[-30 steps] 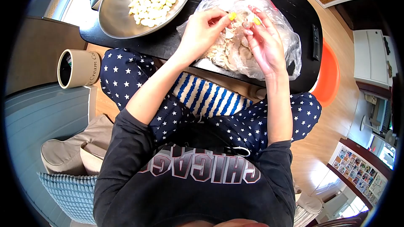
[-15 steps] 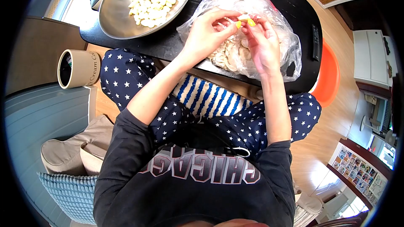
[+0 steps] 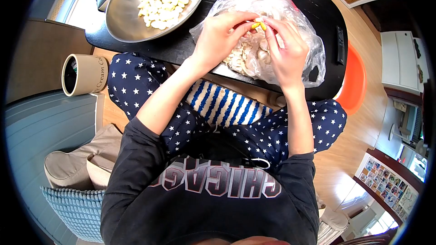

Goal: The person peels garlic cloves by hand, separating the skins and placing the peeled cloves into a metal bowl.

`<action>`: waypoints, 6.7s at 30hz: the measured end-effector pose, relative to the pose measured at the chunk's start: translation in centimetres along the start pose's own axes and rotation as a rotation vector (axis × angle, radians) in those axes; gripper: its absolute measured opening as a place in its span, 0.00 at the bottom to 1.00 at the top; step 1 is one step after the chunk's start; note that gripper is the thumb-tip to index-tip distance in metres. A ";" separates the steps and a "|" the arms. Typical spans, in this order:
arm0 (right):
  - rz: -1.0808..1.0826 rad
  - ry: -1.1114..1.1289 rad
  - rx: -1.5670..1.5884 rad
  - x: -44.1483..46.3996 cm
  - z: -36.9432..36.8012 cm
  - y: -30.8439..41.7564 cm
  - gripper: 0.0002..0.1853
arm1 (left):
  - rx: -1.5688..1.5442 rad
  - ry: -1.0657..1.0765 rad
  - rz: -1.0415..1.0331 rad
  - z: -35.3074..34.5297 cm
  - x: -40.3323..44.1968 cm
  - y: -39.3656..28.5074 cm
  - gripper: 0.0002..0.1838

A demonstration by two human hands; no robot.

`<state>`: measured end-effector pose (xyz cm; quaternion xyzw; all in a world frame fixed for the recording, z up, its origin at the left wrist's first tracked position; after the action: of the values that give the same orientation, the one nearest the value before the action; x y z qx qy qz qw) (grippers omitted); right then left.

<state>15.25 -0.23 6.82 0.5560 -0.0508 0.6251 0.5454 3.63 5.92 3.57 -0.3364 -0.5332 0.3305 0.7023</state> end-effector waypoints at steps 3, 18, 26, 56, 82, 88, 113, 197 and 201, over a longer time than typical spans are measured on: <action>0.089 -0.005 -0.056 -0.2 -0.1 0.6 0.09 | 0.053 -0.019 -0.149 0.2 0.1 -1.1 0.11; 0.201 -0.027 -0.044 -0.4 -0.3 1.3 0.09 | 0.077 -0.002 -0.209 0.5 0.1 -1.6 0.10; -0.018 -0.085 0.015 -0.3 0.0 0.0 0.07 | 0.035 -0.019 -0.114 0.3 0.3 -1.4 0.10; -0.373 0.185 -0.008 -1.6 -1.2 -5.3 0.09 | -0.758 0.081 0.666 -1.6 -0.6 3.1 0.12; -0.270 0.175 -0.141 -0.9 -0.6 -5.2 0.08 | 0.404 -0.386 -0.053 9.1 4.1 -1.2 0.21; -0.307 0.181 -0.114 -1.0 -1.0 -4.9 0.08 | 0.490 -0.406 -0.038 10.6 4.8 0.1 0.16; -0.350 0.176 0.045 -0.6 -0.5 -5.0 0.07 | -0.128 0.128 0.182 0.4 0.5 0.9 0.08; -1.223 0.261 1.335 -1.0 -0.7 -4.6 0.41 | -1.138 0.167 0.899 -3.3 -1.0 1.5 0.36; -1.246 0.262 1.384 -1.1 -0.6 -4.5 0.42 | -1.213 0.149 0.972 -3.2 -1.2 1.7 0.37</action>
<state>17.92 1.26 3.35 0.6089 0.7005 0.1695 0.3314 6.34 5.50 0.93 -0.8788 -0.3649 0.2283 0.2060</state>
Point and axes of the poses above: each hand's wrist, its own x-axis towards the middle knuckle, its own z-axis out of the back of the hand, y = z × x, the point moved 8 cm from there along x, towards the middle knuckle, and after that the axes turned 13 degrees about -y, right-handed, at the moved point
